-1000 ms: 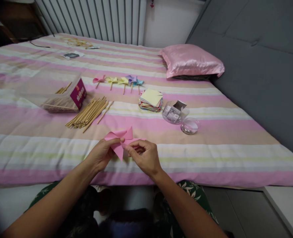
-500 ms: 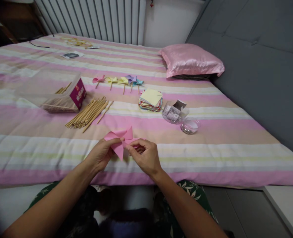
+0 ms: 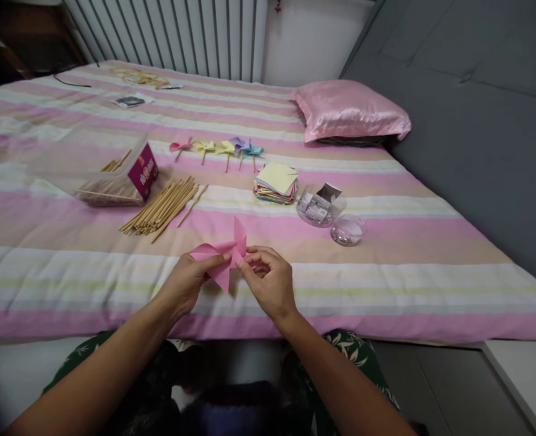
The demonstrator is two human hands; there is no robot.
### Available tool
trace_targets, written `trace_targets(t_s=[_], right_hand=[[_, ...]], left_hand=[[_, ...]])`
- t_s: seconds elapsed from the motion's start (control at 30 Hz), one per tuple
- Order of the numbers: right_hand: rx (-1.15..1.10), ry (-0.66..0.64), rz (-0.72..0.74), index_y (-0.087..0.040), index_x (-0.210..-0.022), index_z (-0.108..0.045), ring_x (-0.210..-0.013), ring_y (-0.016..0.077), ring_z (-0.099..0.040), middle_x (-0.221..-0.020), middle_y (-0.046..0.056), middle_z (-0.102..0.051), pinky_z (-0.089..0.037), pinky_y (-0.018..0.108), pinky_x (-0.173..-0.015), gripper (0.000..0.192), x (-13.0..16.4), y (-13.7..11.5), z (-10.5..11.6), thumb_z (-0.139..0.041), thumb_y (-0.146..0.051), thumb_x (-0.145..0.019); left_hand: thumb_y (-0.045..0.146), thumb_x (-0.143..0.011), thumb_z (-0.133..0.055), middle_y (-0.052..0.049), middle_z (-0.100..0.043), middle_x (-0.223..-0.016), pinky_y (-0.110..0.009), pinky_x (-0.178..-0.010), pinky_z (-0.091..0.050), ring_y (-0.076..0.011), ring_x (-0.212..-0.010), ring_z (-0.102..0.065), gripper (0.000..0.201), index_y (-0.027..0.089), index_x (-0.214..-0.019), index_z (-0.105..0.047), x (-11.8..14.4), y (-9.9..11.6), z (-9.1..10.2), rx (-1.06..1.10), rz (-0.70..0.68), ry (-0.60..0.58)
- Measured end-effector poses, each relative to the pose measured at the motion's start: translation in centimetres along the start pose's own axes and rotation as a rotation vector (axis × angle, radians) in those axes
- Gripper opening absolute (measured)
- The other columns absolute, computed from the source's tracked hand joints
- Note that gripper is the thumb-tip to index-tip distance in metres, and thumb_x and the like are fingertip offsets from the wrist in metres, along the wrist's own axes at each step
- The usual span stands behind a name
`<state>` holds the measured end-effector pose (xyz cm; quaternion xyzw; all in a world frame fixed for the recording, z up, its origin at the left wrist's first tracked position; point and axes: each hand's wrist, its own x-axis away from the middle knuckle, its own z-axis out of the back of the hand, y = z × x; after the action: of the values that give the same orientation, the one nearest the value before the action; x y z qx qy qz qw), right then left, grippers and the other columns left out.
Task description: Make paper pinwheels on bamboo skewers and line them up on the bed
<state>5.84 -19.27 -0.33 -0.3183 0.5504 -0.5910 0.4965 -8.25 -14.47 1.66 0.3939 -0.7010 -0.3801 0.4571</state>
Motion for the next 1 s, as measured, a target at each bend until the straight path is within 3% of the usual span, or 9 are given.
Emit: trace_targets(t_s=[0.4, 1.0], right_hand=[[0.07, 0.048, 0.017, -0.018, -0.068, -0.068, -0.074, 0.0148, -0.065, -0.098, 0.008, -0.065, -0.054, 0.025, -0.061, 0.016, 0.15, -0.37, -0.13, -0.068, -0.034, -0.071], [0.135, 0.039, 0.033, -0.019, -0.065, -0.07, -0.081, 0.0186, -0.066, -0.097, 0.009, -0.065, -0.055, 0.029, -0.064, 0.015, -0.06, -0.01, -0.06, -0.069, -0.034, -0.069]], left_hand=[[0.021, -0.061, -0.075, -0.003, -0.073, -0.075, -0.021, -0.067, -0.045, -0.0123, -0.068, -0.062, 0.026, 0.019, -0.087, -0.075, 0.29, 0.06, -0.39, -0.051, -0.047, -0.018], [0.024, -0.059, -0.077, -0.002, -0.069, -0.062, -0.02, -0.058, -0.042, -0.0102, -0.057, -0.057, 0.017, 0.016, -0.074, -0.076, 0.16, -0.14, -0.3, -0.107, -0.069, -0.007]])
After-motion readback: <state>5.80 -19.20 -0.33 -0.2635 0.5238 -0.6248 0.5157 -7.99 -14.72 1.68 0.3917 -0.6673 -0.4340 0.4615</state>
